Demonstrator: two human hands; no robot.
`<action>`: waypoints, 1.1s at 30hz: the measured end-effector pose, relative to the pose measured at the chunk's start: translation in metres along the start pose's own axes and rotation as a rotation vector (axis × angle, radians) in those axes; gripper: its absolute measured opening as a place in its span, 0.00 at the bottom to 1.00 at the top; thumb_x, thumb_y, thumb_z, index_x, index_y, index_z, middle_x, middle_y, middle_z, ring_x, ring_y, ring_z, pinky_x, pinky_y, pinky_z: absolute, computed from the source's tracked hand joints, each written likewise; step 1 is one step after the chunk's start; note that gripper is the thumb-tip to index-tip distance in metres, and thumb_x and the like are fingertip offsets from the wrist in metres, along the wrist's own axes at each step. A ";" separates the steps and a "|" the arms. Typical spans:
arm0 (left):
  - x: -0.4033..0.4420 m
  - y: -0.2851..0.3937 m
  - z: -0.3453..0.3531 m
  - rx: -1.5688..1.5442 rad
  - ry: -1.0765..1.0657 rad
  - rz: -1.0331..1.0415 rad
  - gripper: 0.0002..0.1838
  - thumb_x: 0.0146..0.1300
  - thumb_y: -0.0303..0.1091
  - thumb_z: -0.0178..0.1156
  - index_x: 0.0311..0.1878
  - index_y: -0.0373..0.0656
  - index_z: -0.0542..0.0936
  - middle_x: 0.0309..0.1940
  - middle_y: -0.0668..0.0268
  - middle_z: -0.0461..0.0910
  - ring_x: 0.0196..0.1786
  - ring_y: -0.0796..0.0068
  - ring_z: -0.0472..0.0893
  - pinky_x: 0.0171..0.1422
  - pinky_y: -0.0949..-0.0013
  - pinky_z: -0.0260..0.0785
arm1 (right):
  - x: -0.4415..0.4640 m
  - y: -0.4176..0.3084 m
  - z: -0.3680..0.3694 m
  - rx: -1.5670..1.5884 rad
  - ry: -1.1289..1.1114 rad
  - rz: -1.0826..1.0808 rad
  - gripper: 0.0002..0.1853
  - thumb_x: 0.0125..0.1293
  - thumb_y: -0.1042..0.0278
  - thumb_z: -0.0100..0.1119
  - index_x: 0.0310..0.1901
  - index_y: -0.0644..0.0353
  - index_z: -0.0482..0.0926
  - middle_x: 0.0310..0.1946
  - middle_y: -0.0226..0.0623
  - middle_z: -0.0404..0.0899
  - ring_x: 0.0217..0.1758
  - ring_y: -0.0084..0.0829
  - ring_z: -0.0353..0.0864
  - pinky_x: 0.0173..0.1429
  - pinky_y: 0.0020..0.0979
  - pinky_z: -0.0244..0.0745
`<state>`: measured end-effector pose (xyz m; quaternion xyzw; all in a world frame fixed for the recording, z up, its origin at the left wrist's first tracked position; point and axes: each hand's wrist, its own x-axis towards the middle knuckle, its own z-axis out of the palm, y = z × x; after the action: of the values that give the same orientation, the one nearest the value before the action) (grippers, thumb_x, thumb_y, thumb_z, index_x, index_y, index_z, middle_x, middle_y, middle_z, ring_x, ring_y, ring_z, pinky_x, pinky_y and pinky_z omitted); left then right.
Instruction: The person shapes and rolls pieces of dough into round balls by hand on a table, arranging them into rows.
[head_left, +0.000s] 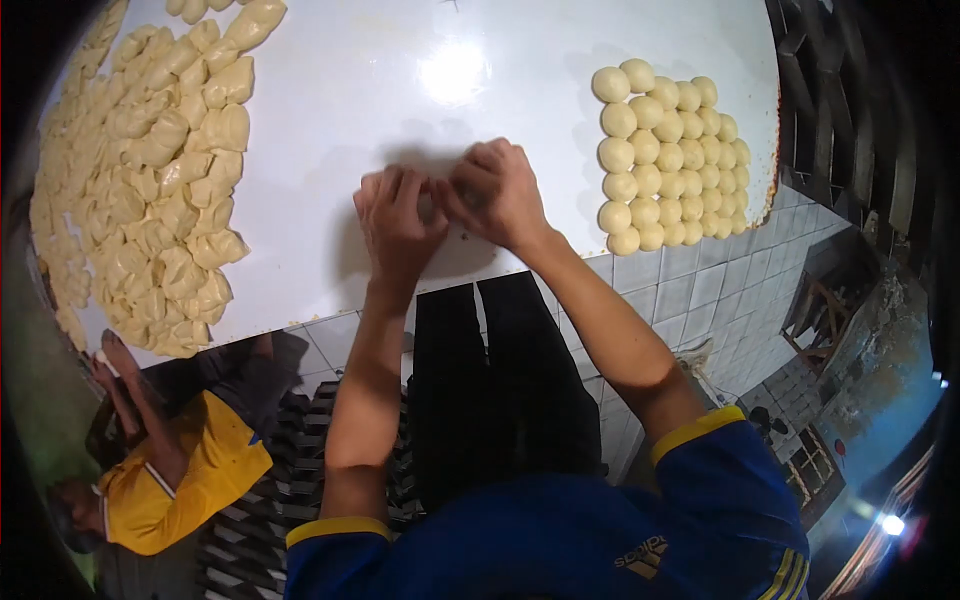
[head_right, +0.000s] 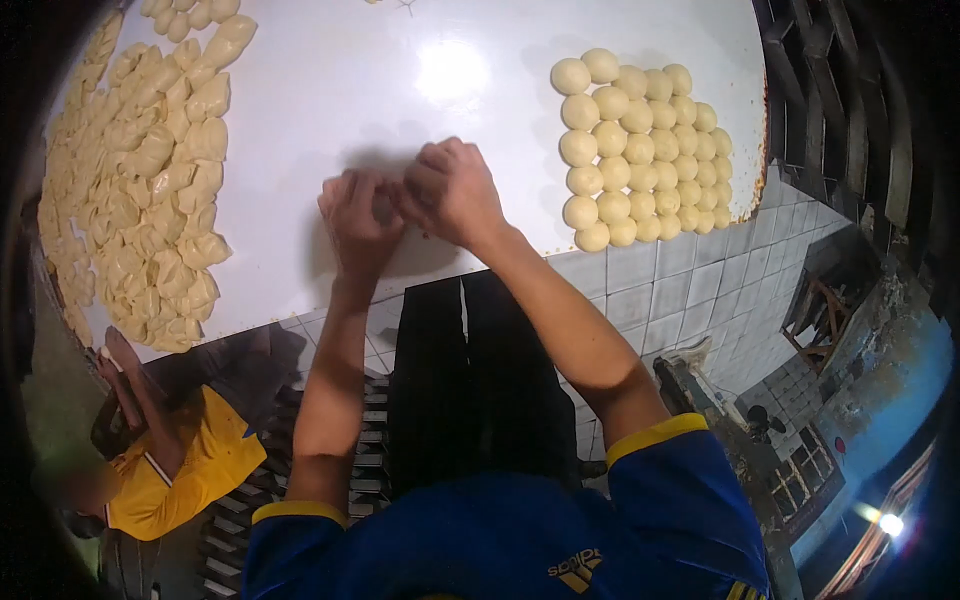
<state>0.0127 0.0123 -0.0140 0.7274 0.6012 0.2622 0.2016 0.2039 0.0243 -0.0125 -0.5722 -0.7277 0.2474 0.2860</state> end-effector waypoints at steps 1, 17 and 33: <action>-0.010 0.000 0.001 0.025 0.047 0.054 0.13 0.62 0.31 0.76 0.49 0.48 0.87 0.50 0.63 0.86 0.60 0.51 0.83 0.68 0.48 0.73 | -0.008 0.000 -0.006 0.039 -0.030 -0.023 0.11 0.63 0.65 0.85 0.41 0.51 0.89 0.45 0.33 0.86 0.54 0.47 0.83 0.58 0.49 0.77; -0.008 0.034 -0.059 -0.143 -0.217 -0.196 0.26 0.69 0.23 0.74 0.70 0.44 0.82 0.63 0.52 0.82 0.67 0.45 0.83 0.71 0.47 0.79 | 0.044 0.060 -0.140 -0.349 -0.014 0.053 0.23 0.69 0.58 0.79 0.65 0.46 0.91 0.58 0.34 0.90 0.66 0.45 0.83 0.74 0.54 0.72; 0.073 0.141 0.102 -0.350 -0.033 -0.004 0.25 0.67 0.34 0.81 0.64 0.42 0.83 0.62 0.54 0.83 0.64 0.46 0.81 0.68 0.46 0.78 | -0.026 0.055 -0.160 -0.276 0.276 0.200 0.19 0.73 0.58 0.79 0.62 0.47 0.91 0.68 0.35 0.85 0.73 0.44 0.80 0.77 0.49 0.69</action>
<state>0.1946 0.0584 0.0019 0.6842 0.5446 0.3503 0.3356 0.3583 0.0164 0.0602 -0.7038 -0.6481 0.0920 0.2761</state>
